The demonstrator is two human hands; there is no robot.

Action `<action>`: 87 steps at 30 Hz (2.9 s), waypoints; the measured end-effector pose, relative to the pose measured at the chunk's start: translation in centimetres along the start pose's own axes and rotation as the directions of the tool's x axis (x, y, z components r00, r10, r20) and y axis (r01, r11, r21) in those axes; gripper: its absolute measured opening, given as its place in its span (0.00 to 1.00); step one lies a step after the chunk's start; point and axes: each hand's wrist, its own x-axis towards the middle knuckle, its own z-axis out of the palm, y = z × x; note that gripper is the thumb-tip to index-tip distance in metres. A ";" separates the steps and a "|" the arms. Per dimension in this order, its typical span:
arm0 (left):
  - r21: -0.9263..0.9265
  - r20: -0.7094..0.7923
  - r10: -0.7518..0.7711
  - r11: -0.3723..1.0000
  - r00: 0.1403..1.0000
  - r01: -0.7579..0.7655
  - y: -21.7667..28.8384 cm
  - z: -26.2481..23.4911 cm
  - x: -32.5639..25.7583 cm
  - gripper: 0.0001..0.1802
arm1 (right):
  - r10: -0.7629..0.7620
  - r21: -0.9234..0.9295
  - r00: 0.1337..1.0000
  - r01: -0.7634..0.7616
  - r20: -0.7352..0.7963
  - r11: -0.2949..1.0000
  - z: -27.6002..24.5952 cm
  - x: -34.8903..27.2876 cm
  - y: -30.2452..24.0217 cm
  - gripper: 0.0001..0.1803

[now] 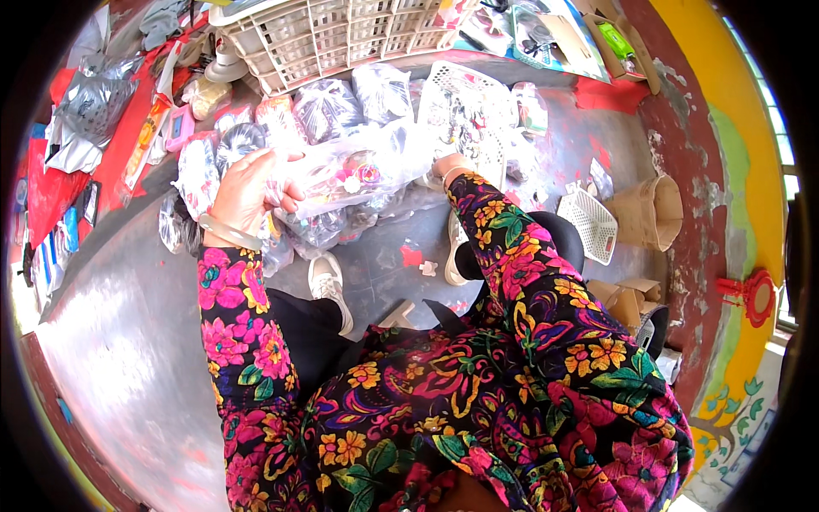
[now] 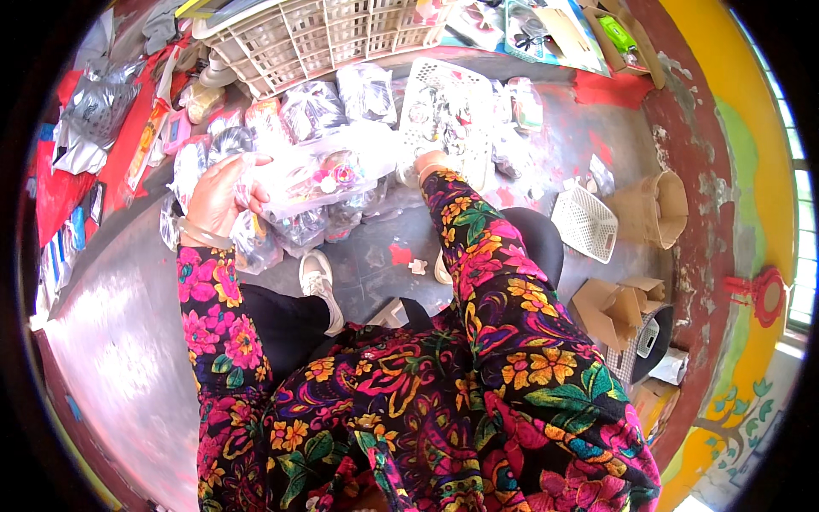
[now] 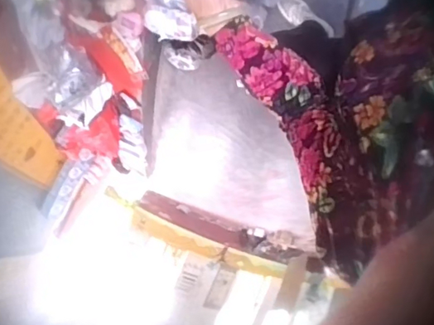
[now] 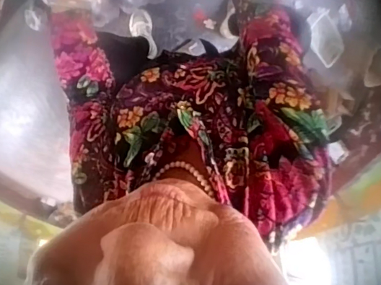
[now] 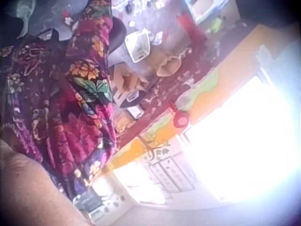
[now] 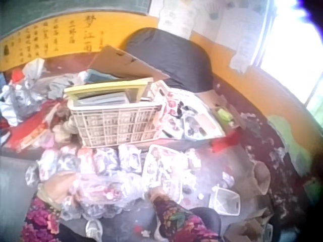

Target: The person sits on the floor and sorts small items from a large plastic bag into a white plastic basket. They handle various small objects, including hair accessories and packaged goods, picking them up one by one and placing them into the basket.

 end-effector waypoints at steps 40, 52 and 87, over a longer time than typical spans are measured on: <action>0.049 -0.003 -0.030 0.998 1.000 0.030 -0.1 0.0 -0.4 0.19 | -0.584 -0.215 0.643 0.561 -0.496 0.800 -11.8 -16.4 -10.8 0.08; 0.044 0.011 -0.013 0.999 1.000 0.012 -0.5 -0.3 -0.1 0.19 | -0.815 -0.084 0.396 0.879 -0.422 0.470 -14.5 -17.0 -8.5 0.14; 0.091 0.044 -0.035 0.995 0.998 0.031 0.2 -0.1 -0.4 0.18 | -0.023 -0.219 0.997 0.037 0.067 0.975 2.0 3.2 4.8 0.16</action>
